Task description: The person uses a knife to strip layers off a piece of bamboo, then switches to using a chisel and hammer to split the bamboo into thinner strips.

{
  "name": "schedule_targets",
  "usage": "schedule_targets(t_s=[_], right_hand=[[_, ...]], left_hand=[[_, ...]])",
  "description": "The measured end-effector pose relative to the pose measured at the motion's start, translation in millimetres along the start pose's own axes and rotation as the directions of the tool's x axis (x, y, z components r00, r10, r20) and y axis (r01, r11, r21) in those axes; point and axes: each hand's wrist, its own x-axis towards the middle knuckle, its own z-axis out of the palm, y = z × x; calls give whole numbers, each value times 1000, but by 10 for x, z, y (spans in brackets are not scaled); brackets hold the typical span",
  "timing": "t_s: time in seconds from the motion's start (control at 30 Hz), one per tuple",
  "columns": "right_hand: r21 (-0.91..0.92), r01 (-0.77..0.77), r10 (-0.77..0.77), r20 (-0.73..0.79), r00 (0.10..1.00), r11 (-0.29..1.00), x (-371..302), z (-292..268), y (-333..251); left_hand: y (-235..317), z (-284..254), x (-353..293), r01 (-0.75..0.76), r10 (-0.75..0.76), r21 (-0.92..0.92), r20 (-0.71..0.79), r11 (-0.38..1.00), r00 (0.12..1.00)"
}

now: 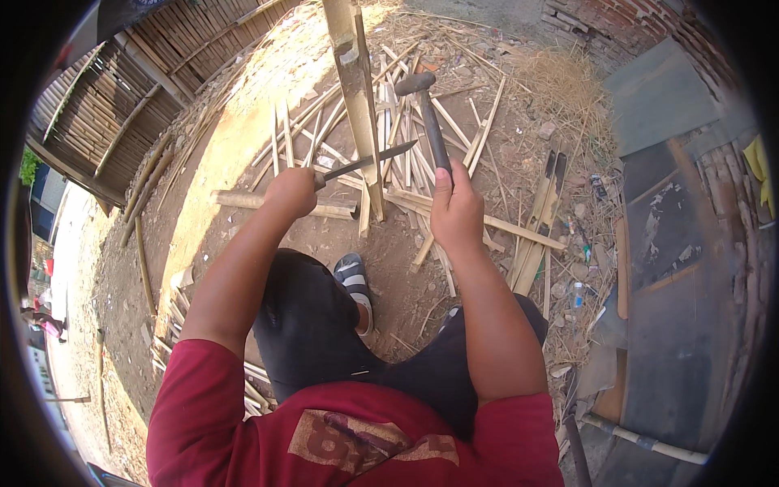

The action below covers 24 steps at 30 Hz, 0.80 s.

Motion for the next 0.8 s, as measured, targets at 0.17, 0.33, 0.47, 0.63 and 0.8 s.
schedule_targets(t_s=[0.17, 0.33, 0.47, 0.63, 0.8], right_hand=[[-221, -27, 46, 84, 995, 975, -41, 131, 567], [-53, -73, 77, 68, 995, 996, 69, -10, 112], [-10, 24, -25, -70, 997, 1000, 30, 101, 232], [-295, -95, 135, 118, 984, 951, -22, 189, 428], [-56, -15, 12, -57, 998, 998, 30, 66, 196]], left_hand=[[64, 33, 61, -39, 39, -46, 2, 998, 999], [-37, 68, 27, 16, -16, -40, -9, 999, 1000], [15, 27, 17, 30, -30, -36, 4, 999, 1000], [-16, 125, 35, 20, -20, -67, -2, 998, 1000], [-9, 186, 64, 39, -41, -63, -29, 997, 999]])
